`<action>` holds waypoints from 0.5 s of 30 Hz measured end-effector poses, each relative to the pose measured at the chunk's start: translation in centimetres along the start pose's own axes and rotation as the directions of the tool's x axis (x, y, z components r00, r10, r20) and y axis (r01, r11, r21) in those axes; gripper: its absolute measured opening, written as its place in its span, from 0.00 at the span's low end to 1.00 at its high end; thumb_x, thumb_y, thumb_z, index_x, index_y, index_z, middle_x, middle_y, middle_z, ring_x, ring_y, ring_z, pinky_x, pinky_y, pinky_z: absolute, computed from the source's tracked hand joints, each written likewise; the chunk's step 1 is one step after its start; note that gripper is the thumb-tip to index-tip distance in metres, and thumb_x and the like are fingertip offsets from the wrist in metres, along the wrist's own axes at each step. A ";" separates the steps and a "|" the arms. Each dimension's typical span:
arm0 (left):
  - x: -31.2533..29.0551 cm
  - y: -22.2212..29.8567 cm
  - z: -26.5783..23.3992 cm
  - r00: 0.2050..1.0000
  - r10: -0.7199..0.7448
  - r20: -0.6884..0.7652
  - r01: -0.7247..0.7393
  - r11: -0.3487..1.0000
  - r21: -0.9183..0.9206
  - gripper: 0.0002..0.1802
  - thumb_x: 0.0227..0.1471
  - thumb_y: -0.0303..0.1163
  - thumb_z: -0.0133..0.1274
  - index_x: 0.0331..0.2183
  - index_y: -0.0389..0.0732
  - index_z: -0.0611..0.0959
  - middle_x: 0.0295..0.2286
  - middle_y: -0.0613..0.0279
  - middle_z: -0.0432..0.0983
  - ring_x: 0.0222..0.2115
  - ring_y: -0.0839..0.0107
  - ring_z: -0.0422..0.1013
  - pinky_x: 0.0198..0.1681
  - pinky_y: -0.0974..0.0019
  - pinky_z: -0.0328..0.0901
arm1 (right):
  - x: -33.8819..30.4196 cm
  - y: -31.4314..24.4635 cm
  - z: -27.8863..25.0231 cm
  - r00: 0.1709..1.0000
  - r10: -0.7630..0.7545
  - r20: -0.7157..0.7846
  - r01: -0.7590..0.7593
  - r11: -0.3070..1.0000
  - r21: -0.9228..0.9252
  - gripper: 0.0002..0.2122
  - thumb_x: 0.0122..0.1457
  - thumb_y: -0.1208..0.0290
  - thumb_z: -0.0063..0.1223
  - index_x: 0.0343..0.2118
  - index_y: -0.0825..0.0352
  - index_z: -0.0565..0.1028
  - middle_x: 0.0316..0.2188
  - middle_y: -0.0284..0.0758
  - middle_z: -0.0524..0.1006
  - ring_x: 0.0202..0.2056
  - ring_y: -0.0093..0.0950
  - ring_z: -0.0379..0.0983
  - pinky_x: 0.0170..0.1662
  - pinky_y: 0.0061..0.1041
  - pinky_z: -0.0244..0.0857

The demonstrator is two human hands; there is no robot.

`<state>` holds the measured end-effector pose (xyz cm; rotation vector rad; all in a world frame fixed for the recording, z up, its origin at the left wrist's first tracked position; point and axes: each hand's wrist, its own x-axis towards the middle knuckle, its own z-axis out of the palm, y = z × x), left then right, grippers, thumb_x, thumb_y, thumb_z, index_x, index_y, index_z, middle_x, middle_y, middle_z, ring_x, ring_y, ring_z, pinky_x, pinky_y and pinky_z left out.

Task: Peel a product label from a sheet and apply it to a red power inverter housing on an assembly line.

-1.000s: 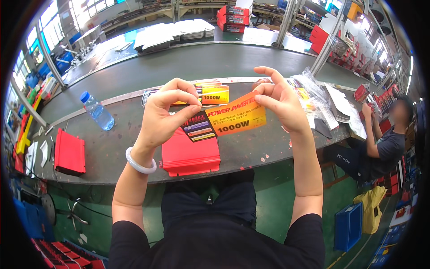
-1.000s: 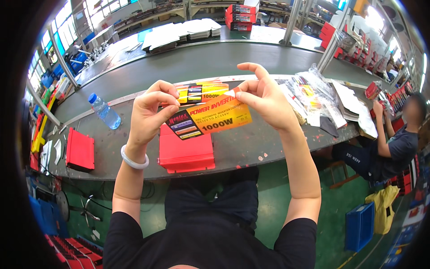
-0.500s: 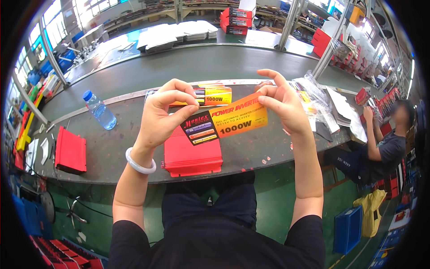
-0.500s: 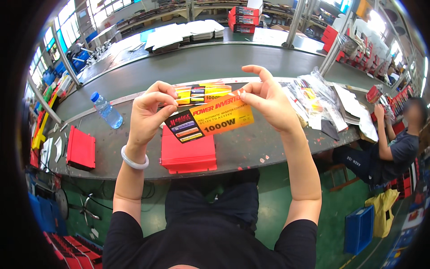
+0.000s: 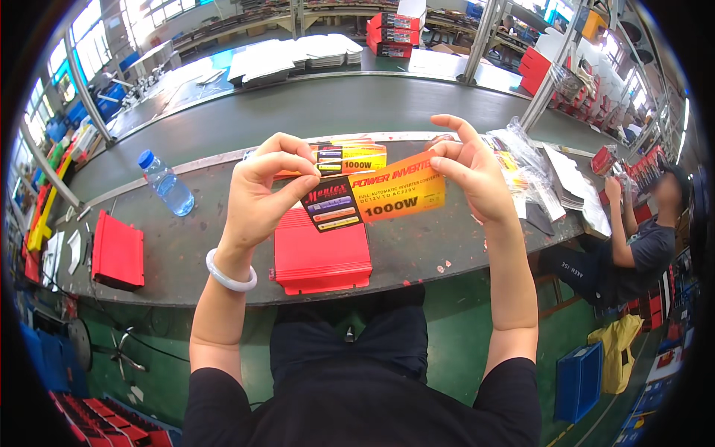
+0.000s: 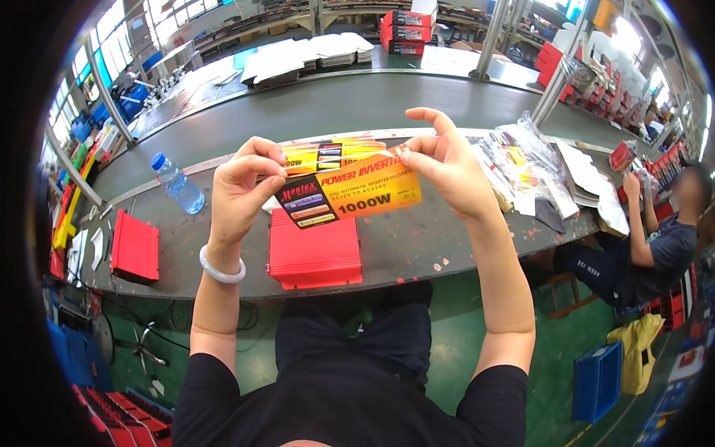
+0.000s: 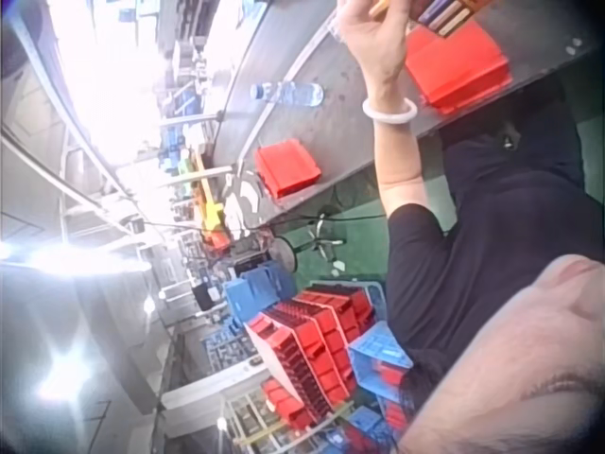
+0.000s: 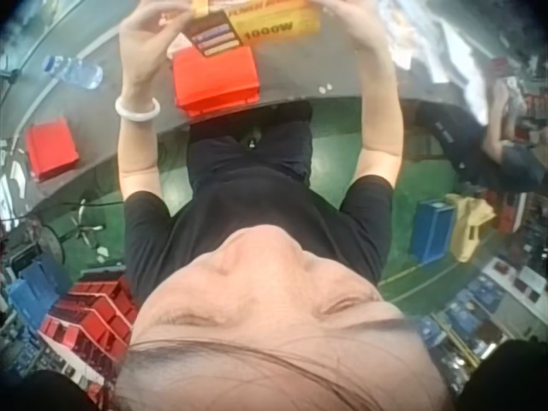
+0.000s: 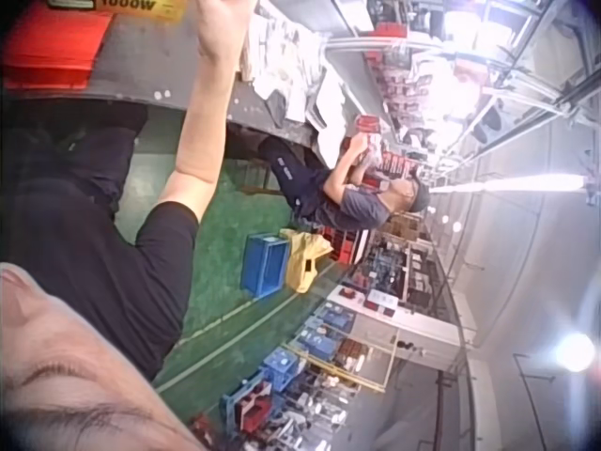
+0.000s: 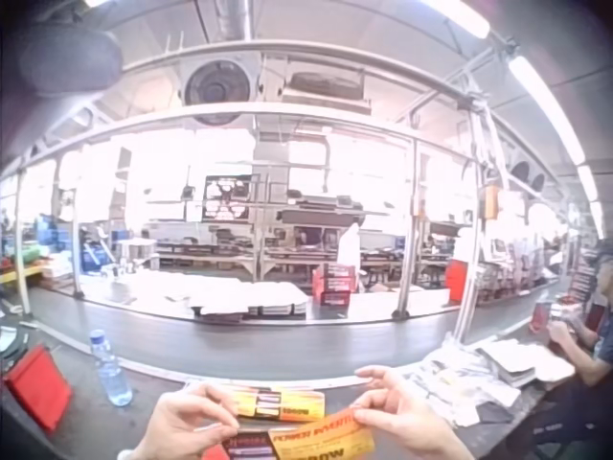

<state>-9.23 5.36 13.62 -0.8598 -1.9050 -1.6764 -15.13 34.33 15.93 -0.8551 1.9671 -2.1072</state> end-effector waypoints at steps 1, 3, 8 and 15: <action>0.0 0.0 0.0 1.000 0.000 0.001 0.000 1.000 -0.001 0.05 0.46 0.16 0.58 0.29 0.33 0.83 0.34 0.60 0.72 0.39 0.73 0.70 0.45 0.70 0.68 | 0.0 0.0 0.0 1.000 -0.004 -0.008 0.004 1.000 0.000 0.24 0.57 0.80 0.53 0.56 0.70 0.60 0.30 0.30 0.75 0.36 0.17 0.71 0.46 0.19 0.64; -0.1 -0.1 -0.2 1.000 -0.006 -0.008 0.005 1.000 -0.003 0.05 0.46 0.16 0.58 0.29 0.33 0.83 0.34 0.60 0.72 0.39 0.73 0.70 0.45 0.70 0.68 | 0.0 0.1 0.0 1.000 -0.005 -0.018 0.005 1.000 0.002 0.24 0.57 0.80 0.53 0.56 0.70 0.60 0.30 0.30 0.75 0.36 0.18 0.71 0.46 0.19 0.64; -0.2 0.1 -0.5 1.000 0.020 -0.003 -0.020 0.999 0.040 0.05 0.46 0.16 0.59 0.29 0.34 0.83 0.34 0.61 0.72 0.39 0.72 0.70 0.45 0.70 0.68 | 0.1 0.2 0.0 1.000 -0.010 -0.013 0.010 1.000 0.003 0.24 0.57 0.80 0.53 0.56 0.70 0.60 0.30 0.31 0.75 0.36 0.18 0.71 0.46 0.19 0.64; -0.5 0.3 -1.0 1.000 0.008 -0.021 -0.007 0.999 0.053 0.04 0.46 0.17 0.59 0.29 0.34 0.83 0.34 0.61 0.72 0.39 0.73 0.70 0.44 0.70 0.67 | 0.3 0.1 0.4 1.000 -0.017 -0.021 0.017 1.000 0.006 0.24 0.57 0.80 0.53 0.56 0.70 0.60 0.30 0.30 0.75 0.36 0.17 0.71 0.45 0.19 0.64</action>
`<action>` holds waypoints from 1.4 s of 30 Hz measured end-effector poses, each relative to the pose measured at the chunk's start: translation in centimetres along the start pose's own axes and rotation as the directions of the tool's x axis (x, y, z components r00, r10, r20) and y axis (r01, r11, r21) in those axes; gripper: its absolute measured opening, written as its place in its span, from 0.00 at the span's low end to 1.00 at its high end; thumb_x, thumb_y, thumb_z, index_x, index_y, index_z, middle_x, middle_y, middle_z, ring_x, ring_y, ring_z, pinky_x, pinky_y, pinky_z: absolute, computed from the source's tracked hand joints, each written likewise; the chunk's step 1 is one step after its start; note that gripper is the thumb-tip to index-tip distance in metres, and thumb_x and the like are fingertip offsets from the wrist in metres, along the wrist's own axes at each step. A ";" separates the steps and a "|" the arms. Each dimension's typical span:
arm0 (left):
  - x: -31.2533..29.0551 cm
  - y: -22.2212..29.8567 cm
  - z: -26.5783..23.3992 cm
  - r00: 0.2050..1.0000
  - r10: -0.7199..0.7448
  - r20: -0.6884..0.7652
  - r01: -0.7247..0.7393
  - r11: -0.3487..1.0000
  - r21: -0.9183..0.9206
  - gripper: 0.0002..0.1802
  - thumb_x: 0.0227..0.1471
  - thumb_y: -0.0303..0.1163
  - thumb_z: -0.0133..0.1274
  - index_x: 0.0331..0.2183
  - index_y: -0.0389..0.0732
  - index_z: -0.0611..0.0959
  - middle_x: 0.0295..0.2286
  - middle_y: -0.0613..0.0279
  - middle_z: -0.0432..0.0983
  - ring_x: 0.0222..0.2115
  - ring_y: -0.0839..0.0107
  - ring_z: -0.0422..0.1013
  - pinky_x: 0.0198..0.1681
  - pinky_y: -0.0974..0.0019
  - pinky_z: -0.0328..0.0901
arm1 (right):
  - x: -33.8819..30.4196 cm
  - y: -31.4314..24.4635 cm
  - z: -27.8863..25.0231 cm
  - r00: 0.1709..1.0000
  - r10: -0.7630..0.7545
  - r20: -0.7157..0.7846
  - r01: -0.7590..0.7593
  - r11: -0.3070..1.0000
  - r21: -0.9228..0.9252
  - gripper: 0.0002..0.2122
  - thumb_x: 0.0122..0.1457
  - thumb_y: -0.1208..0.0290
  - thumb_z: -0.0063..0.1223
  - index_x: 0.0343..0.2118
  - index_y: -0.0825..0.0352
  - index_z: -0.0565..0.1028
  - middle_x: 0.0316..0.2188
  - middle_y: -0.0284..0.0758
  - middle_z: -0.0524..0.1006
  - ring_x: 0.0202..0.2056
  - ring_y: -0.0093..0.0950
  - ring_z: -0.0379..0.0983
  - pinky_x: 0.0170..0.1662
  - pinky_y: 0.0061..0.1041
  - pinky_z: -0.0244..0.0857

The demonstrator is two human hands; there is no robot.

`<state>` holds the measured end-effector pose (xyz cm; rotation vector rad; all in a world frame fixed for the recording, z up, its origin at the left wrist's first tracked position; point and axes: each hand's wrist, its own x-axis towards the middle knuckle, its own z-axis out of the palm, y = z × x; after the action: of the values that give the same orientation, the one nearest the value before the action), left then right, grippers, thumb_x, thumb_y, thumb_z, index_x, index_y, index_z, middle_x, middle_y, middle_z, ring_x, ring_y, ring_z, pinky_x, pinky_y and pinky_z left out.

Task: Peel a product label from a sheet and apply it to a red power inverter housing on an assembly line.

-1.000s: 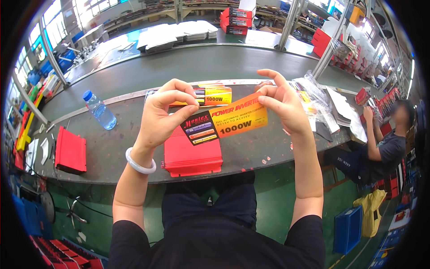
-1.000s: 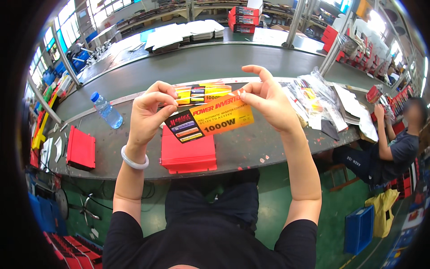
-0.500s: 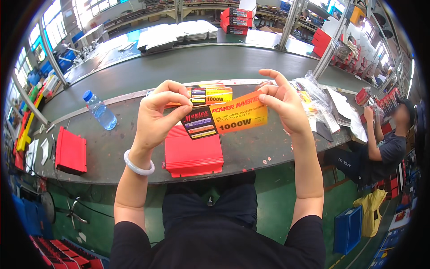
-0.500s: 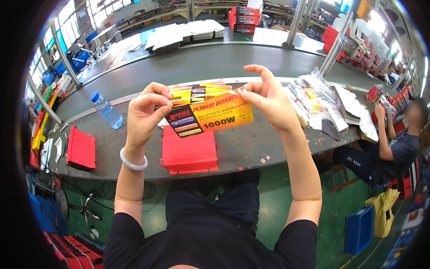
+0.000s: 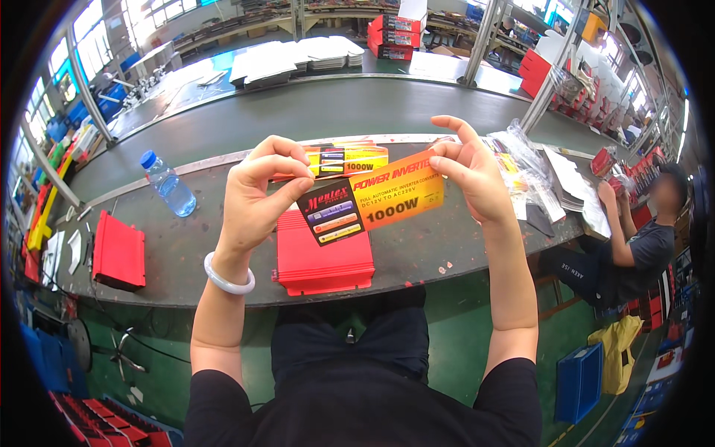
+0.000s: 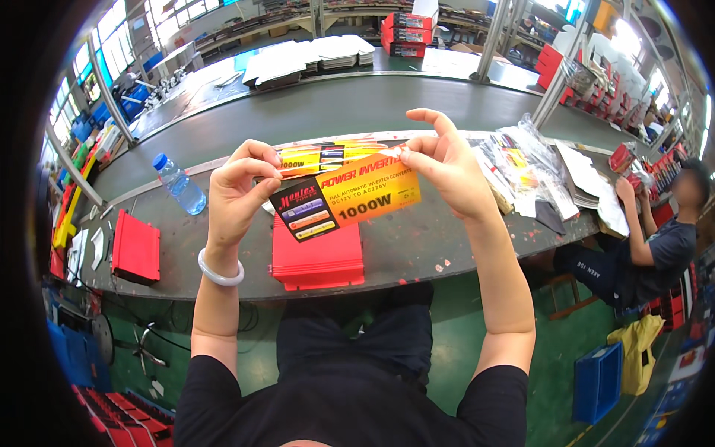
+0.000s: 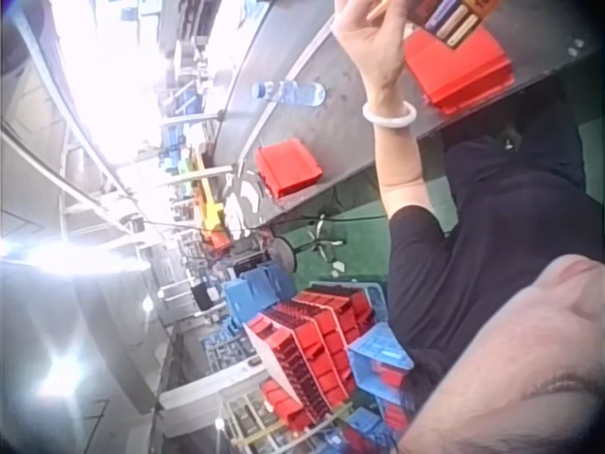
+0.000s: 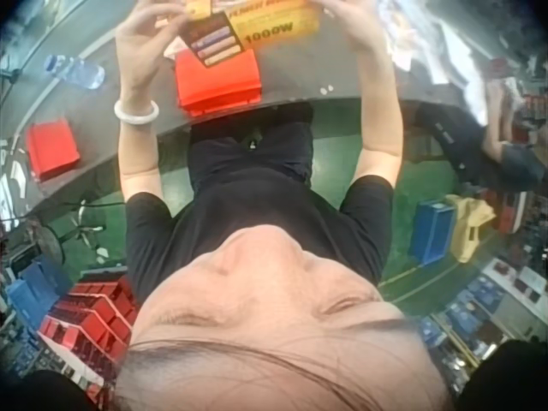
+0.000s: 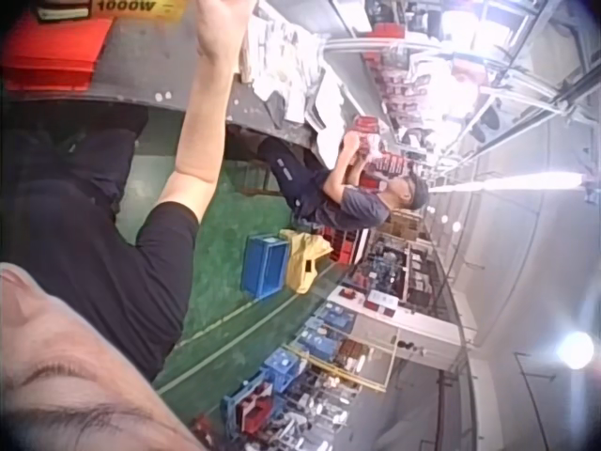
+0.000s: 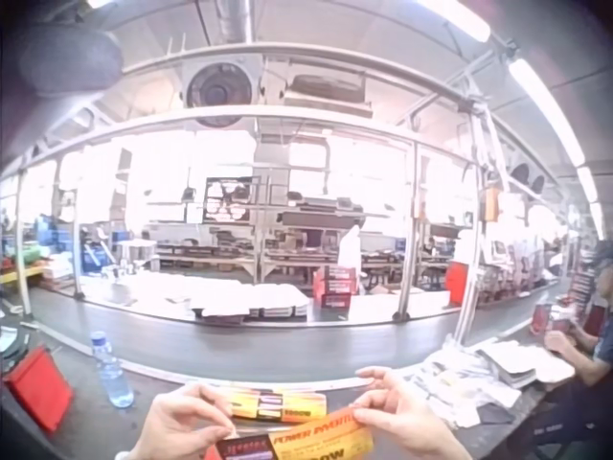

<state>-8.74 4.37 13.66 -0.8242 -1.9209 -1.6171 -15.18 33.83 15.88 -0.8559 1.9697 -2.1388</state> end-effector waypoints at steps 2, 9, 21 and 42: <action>-0.1 0.1 -0.1 1.000 -0.001 -0.004 0.001 1.000 0.008 0.04 0.46 0.17 0.59 0.29 0.34 0.83 0.34 0.61 0.72 0.39 0.73 0.70 0.44 0.70 0.67 | 0.0 0.0 0.1 1.000 0.000 -0.002 0.000 1.000 -0.001 0.24 0.57 0.80 0.53 0.56 0.70 0.60 0.30 0.30 0.75 0.36 0.17 0.71 0.46 0.19 0.64; -0.2 0.1 -0.7 0.999 0.003 -0.036 -0.004 1.000 -0.021 0.04 0.47 0.17 0.58 0.29 0.34 0.82 0.35 0.60 0.72 0.39 0.72 0.69 0.44 0.70 0.65 | 0.0 -0.1 0.0 1.000 0.008 -0.025 -0.008 1.000 0.002 0.24 0.57 0.80 0.53 0.56 0.70 0.60 0.31 0.30 0.75 0.37 0.18 0.71 0.46 0.19 0.64; -6.7 2.7 -6.4 0.955 -0.106 -0.278 0.118 0.993 0.024 0.02 0.49 0.17 0.56 0.29 0.33 0.80 0.34 0.61 0.72 0.38 0.72 0.68 0.43 0.72 0.62 | 0.2 0.3 -1.2 0.999 0.030 -0.031 -0.029 0.999 0.042 0.25 0.56 0.81 0.53 0.56 0.70 0.60 0.32 0.31 0.76 0.39 0.19 0.72 0.47 0.20 0.62; -38.0 -14.7 -7.2 0.007 -0.701 -0.713 0.904 0.309 -0.295 0.17 0.56 0.42 0.52 0.29 0.37 0.82 0.15 0.64 0.73 0.16 0.69 0.71 0.20 0.64 0.64 | -0.1 0.8 -2.5 0.990 0.118 -0.077 -0.131 0.973 -0.188 0.31 0.58 0.76 0.49 0.64 0.70 0.53 0.40 0.33 0.70 0.46 0.23 0.68 0.56 0.23 0.58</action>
<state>7.03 -9.42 -22.04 1.3339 -1.8284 -1.6939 -16.46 35.96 15.05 -0.6741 2.2282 -1.9556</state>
